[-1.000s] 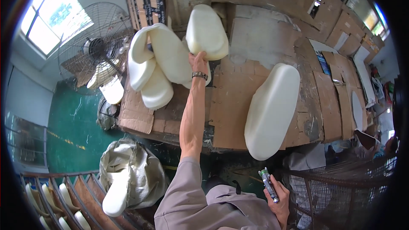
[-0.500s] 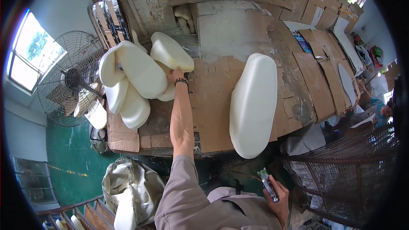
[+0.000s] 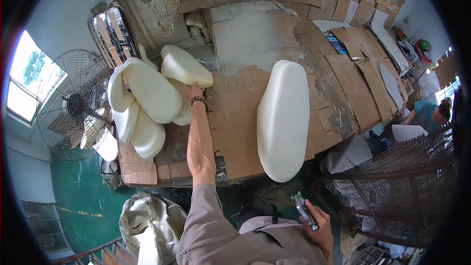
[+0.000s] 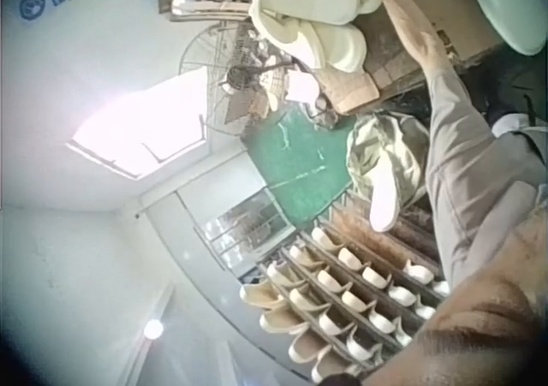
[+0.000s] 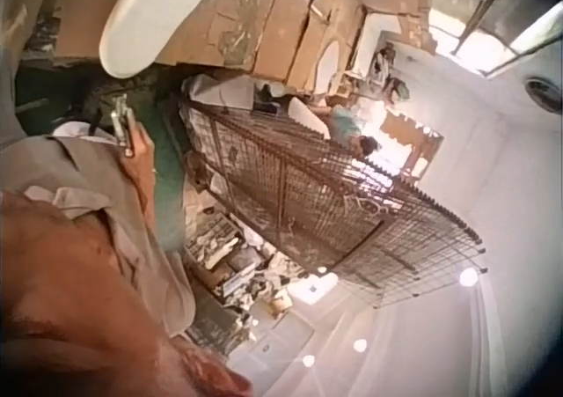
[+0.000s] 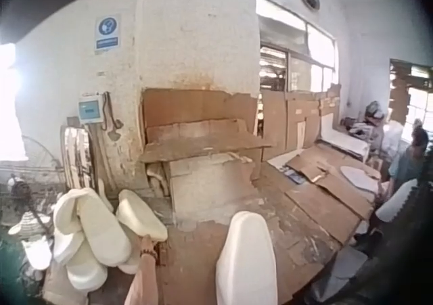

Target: Apply adhesive using a spray gun to white foam shoe insole components.

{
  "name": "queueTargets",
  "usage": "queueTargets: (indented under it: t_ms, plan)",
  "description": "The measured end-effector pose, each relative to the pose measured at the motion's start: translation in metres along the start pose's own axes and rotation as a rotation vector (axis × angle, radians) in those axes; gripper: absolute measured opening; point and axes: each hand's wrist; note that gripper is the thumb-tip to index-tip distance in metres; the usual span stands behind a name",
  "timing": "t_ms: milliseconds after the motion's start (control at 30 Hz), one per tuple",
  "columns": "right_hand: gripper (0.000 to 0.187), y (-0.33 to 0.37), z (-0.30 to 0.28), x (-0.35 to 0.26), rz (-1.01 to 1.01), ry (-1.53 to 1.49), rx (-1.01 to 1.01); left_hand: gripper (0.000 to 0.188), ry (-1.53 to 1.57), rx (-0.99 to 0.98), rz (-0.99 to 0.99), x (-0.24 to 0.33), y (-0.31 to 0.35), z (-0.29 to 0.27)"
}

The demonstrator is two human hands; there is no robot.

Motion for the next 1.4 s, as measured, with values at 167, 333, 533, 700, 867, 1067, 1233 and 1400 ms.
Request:
queueTargets:
  t_ms: [167, 333, 533, 700, 867, 1067, 1233, 1400]
  plan:
    - [0.062, 0.0, 0.0, 0.004, 0.075, 0.024, 0.02, 0.04, 0.208, -0.195, 0.191, 0.032, 0.042, 0.036]
    - [0.061, -0.007, 0.005, 0.001, 0.028, 0.011, -0.006, 0.039, 0.353, -0.206, 0.267, 0.066, 0.073, 0.013]
    - [0.061, -0.014, 0.006, 0.004, 0.041, 0.001, 0.008, 0.038, 0.262, -0.252, 0.283, 0.11, 0.109, 0.016]
    - [0.061, -0.021, 0.009, 0.003, 0.034, -0.006, 0.001, 0.039, 0.246, -0.288, 0.232, 0.089, 0.088, 0.004]
    - [0.068, -0.023, 0.011, 0.01, 0.041, -0.007, -0.015, 0.039, 0.269, -0.173, -0.123, 0.024, 0.066, -0.036]
    - [0.058, -0.018, 0.008, 0.021, 0.014, 0.032, -0.064, 0.047, 0.374, -0.104, 0.028, 0.003, 0.063, -0.023]
    - [0.057, -0.02, 0.004, 0.023, -0.055, 0.006, -0.08, 0.04, -0.037, 0.148, 0.128, 0.017, 0.053, -0.02]
    - [0.055, -0.019, -0.009, 0.032, -0.063, -0.041, -0.113, 0.044, -0.062, 0.214, 0.168, 0.009, 0.049, -0.018]
Point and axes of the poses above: each hand's wrist, its own y-axis away from the middle knuckle, its own z-axis out of the palm, x = y × z, and after that the axes turned 8 degrees about -y, right-handed
